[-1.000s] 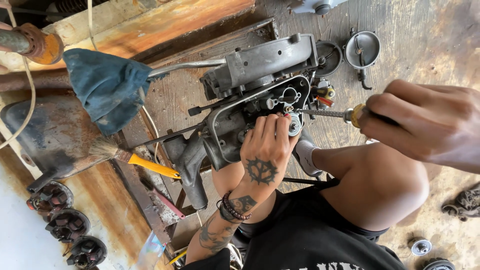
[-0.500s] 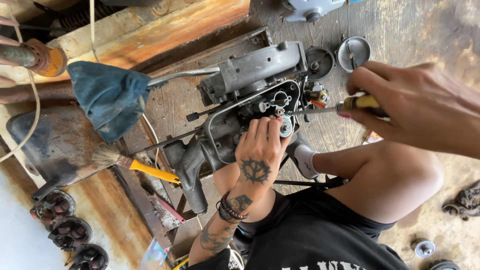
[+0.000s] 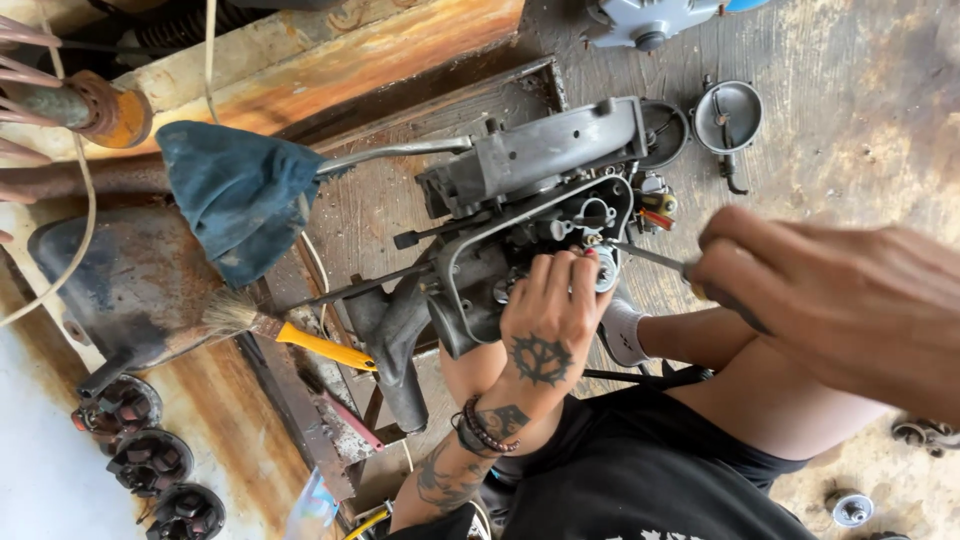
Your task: Disassembling and inspecting components of a motorcycle engine using a screwdriver
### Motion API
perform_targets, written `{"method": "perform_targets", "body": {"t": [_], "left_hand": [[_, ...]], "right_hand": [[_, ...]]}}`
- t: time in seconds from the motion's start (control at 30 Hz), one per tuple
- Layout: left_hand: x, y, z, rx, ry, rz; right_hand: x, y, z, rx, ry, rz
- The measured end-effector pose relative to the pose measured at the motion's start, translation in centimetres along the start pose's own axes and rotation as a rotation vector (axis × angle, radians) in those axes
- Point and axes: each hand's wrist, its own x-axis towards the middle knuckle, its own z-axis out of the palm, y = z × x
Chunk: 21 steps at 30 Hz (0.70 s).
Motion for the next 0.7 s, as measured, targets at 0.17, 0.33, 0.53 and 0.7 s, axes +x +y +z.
{"method": "perform_targets", "body": {"t": [0.17, 0.33, 0.53, 0.7], "left_hand": [[0.4, 0.1, -0.3, -0.013, 0.012, 0.001], [1.1, 0.3, -0.5, 0.062, 0.104, -0.002], [0.8, 0.2, -0.6, 0.048, 0.079, -0.004], [0.6, 0.0, -0.3, 0.054, 0.066, 0.021]], "right_hand": [[0.8, -0.3, 2.0, 0.141, 0.480, 0.017], [-0.1, 1.9, 0.5, 0.316, 0.176, 0.181], [-2.8, 2.3, 5.5, 0.132, 0.158, 0.348], [-1.5, 2.1, 3.9, 0.061, 0.149, 0.289]]}}
